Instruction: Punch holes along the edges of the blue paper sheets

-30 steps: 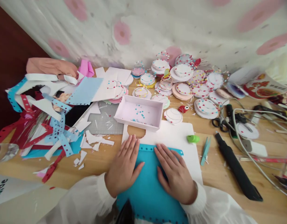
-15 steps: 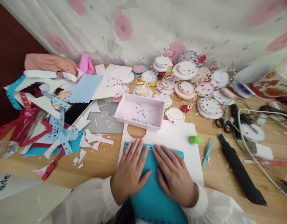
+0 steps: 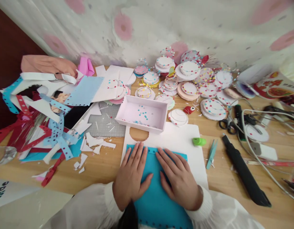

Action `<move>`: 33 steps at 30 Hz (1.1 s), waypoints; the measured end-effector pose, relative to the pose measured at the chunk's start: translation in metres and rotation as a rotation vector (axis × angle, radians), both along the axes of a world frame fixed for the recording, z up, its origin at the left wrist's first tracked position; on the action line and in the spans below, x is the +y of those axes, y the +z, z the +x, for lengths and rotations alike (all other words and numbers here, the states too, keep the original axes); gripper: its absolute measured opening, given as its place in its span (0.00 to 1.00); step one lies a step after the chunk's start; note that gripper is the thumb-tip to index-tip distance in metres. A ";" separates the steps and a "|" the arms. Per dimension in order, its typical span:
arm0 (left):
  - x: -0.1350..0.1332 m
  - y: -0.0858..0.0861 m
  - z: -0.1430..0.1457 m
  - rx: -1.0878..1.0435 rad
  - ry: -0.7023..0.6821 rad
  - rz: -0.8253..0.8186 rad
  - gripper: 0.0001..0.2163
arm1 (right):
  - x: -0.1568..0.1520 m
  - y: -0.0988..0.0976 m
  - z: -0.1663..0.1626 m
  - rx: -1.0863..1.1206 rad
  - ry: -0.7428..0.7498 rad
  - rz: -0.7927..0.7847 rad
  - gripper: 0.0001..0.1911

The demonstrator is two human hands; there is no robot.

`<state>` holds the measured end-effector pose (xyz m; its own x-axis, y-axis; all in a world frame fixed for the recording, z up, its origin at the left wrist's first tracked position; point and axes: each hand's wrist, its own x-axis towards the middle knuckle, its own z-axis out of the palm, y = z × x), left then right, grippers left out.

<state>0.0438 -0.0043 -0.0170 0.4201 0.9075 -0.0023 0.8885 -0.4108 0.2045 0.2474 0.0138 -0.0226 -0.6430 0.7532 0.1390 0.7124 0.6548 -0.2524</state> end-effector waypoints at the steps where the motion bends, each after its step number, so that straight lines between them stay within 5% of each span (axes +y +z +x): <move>1: 0.000 0.000 0.000 0.004 0.006 -0.002 0.34 | 0.000 0.000 0.000 0.001 0.001 0.000 0.29; 20: -0.001 0.002 0.005 0.002 0.037 0.012 0.32 | 0.000 0.001 -0.003 0.043 -0.038 -0.043 0.28; 33: -0.004 0.009 0.023 0.022 0.181 0.023 0.33 | -0.001 0.010 -0.020 0.019 -0.192 -0.087 0.27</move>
<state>0.0665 -0.0085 -0.0082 0.2502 0.9681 0.0125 0.9524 -0.2484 0.1766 0.2274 0.0127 -0.0122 -0.4842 0.8715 0.0783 0.8169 0.4823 -0.3164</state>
